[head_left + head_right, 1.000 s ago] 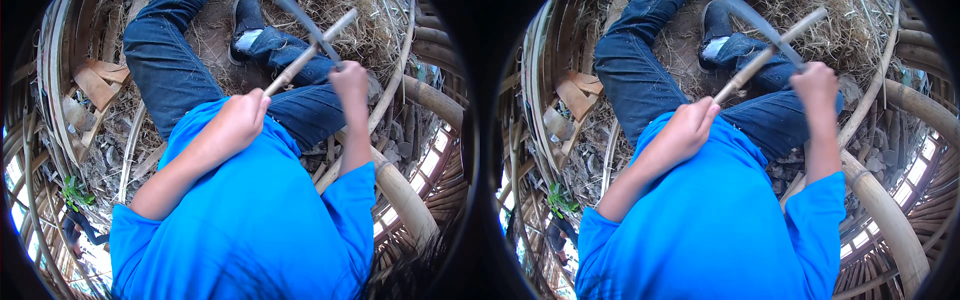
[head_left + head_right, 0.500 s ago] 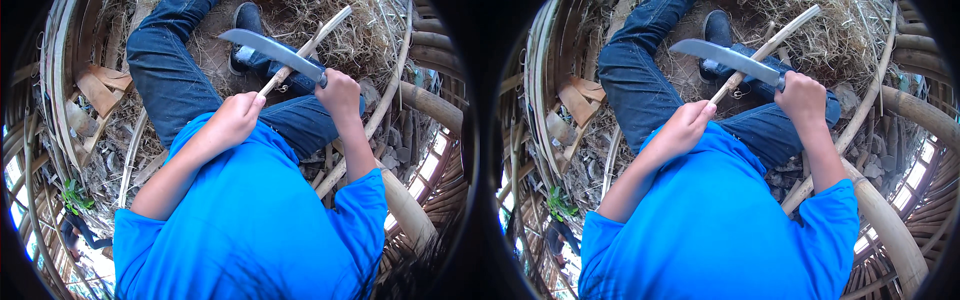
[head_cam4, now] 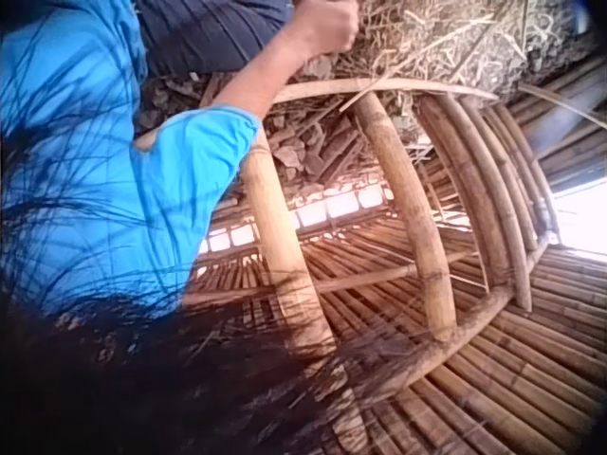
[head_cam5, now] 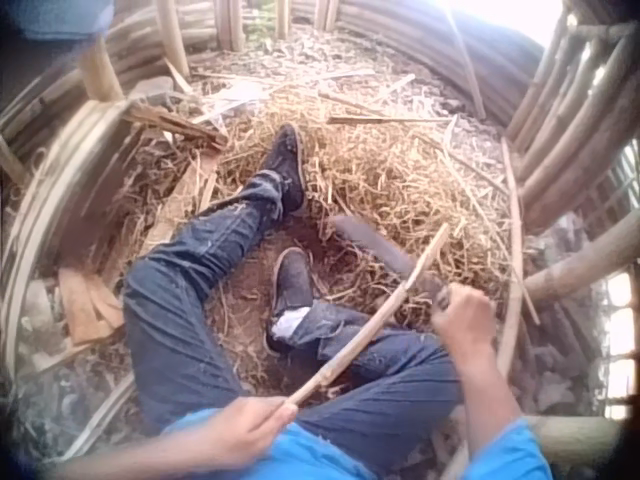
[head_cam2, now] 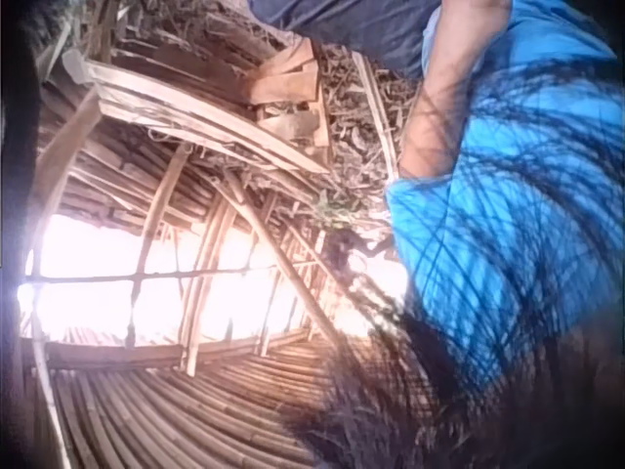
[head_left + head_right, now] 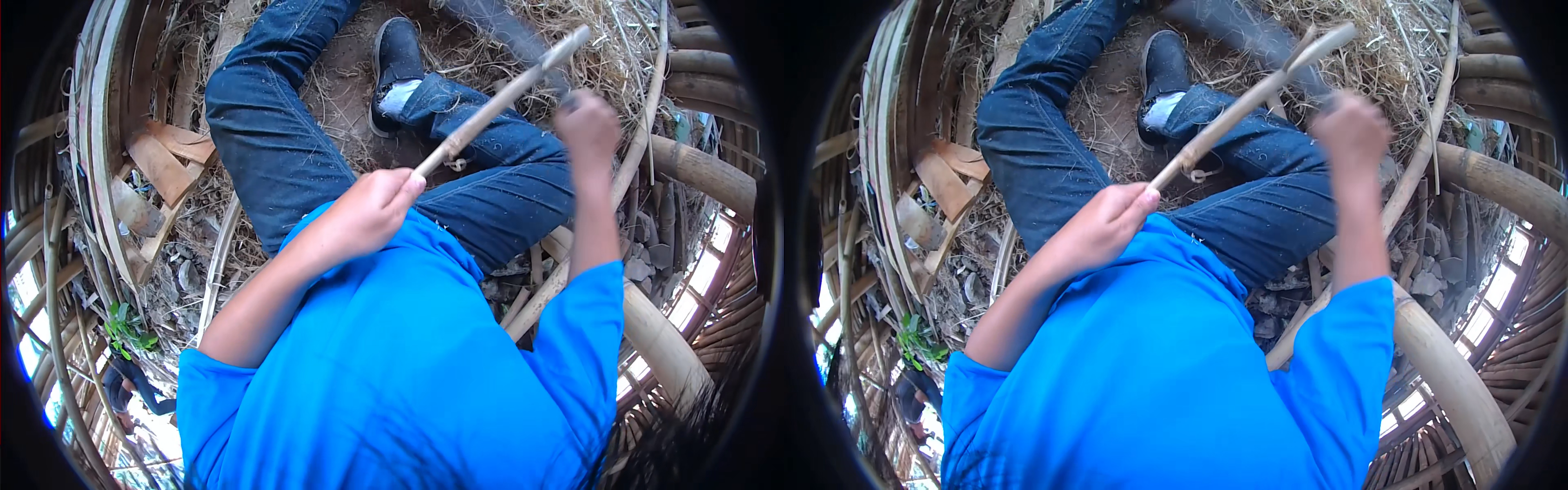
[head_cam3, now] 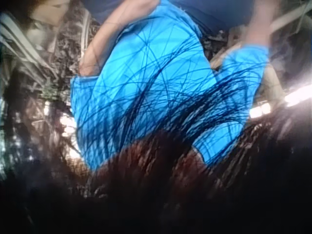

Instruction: The person shaves a thin bamboo strip using a large blade, repeatedly sliding the blade along the wood to smooth it.

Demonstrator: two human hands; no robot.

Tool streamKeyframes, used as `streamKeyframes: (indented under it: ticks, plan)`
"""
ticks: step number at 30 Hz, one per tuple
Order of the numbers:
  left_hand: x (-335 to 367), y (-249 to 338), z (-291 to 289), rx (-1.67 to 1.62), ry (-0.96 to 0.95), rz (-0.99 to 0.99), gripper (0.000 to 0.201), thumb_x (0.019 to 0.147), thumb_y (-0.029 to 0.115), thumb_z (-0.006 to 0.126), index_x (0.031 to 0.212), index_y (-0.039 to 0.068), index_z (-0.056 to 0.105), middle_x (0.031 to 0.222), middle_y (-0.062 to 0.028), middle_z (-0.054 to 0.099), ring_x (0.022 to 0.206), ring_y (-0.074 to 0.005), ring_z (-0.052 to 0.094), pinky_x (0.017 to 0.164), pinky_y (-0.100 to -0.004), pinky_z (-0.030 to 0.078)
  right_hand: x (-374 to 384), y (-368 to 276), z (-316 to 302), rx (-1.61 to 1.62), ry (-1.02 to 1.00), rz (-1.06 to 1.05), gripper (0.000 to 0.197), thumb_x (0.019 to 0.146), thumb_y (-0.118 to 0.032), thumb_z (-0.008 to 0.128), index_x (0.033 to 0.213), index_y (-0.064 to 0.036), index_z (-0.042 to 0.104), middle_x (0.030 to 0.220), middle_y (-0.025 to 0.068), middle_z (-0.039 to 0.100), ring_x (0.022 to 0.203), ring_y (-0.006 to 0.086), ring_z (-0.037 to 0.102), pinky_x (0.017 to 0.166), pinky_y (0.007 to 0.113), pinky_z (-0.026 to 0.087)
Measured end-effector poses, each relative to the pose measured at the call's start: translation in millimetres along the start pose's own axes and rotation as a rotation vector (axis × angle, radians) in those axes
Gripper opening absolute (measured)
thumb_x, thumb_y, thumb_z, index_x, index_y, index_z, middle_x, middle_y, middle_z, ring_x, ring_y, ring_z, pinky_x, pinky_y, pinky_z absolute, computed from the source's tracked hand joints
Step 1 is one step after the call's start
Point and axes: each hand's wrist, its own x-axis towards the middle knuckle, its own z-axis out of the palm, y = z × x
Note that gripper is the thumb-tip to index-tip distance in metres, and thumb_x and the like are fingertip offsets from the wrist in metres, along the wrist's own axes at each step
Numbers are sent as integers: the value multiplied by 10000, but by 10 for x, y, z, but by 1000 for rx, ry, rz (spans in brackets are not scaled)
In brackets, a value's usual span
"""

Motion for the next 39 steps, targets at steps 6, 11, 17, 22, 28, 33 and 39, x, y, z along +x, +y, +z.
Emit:
streamKeyframes:
  ticks: [6, 11, 17, 22, 28, 33, 39]
  plan:
    - [21, 83, -73, 35, -3, 114, 364, 1004, 264, 404, 766, -7, 451, 599, -30, 395, 593, -106, 377, 542, -322, 351, 341, 372, -132, 72, -102, 256, 199, 813, -284, 602, 834, -97, 664, 805, 166, 678, 797, 347, 664, 718, 456, 522]
    - [-192, -63, -30, 14, -66, -22, 374, 1009, 277, 395, 748, 15, 446, 613, 10, 390, 594, -83, 361, 534, -298, 334, 15, 325, -68, -30, -232, 114, 206, 795, -282, 639, 820, -78, 627, 792, 143, 671, 737, 330, 667, 665, 443, 533]
    - [-241, -78, 0, 19, -40, -50, 392, 1012, 291, 391, 718, 38, 442, 600, 36, 378, 578, -64, 345, 511, -281, 320, -250, 97, -183, 214, -250, 16, 173, 791, -234, 640, 796, -60, 634, 768, 151, 666, 725, 317, 667, 667, 425, 538]
    - [-106, -123, -88, -45, 63, -9, 397, 1015, 294, 380, 701, 59, 440, 599, 46, 394, 556, -49, 344, 493, -252, 311, -520, -572, -367, 541, -149, -136, 134, 675, -181, 697, 706, -83, 612, 707, 123, 642, 670, 308, 648, 618, 392, 528]
    - [-364, -22, -109, -23, 19, -24, 394, 1016, 292, 375, 703, 61, 434, 587, 52, 378, 555, -50, 338, 496, -253, 311, 149, 420, -257, 276, -90, 237, 173, 764, -216, 607, 704, -57, 638, 677, 147, 652, 675, 302, 669, 613, 408, 544]
    - [-217, 48, -72, -62, -31, 30, 392, 1014, 294, 391, 698, 66, 424, 591, 55, 382, 558, -51, 352, 493, -255, 319, 253, 502, -459, 93, -84, 222, 178, 815, -251, 613, 782, -83, 659, 777, 139, 675, 725, 296, 672, 668, 413, 540]
    - [-296, -118, -136, -61, -58, -37, 401, 1018, 323, 378, 710, 72, 438, 594, 63, 383, 551, -35, 341, 489, -231, 309, -114, 118, -343, 246, -134, -181, 123, 704, -202, 659, 694, -88, 613, 671, 111, 644, 638, 282, 664, 612, 389, 539]
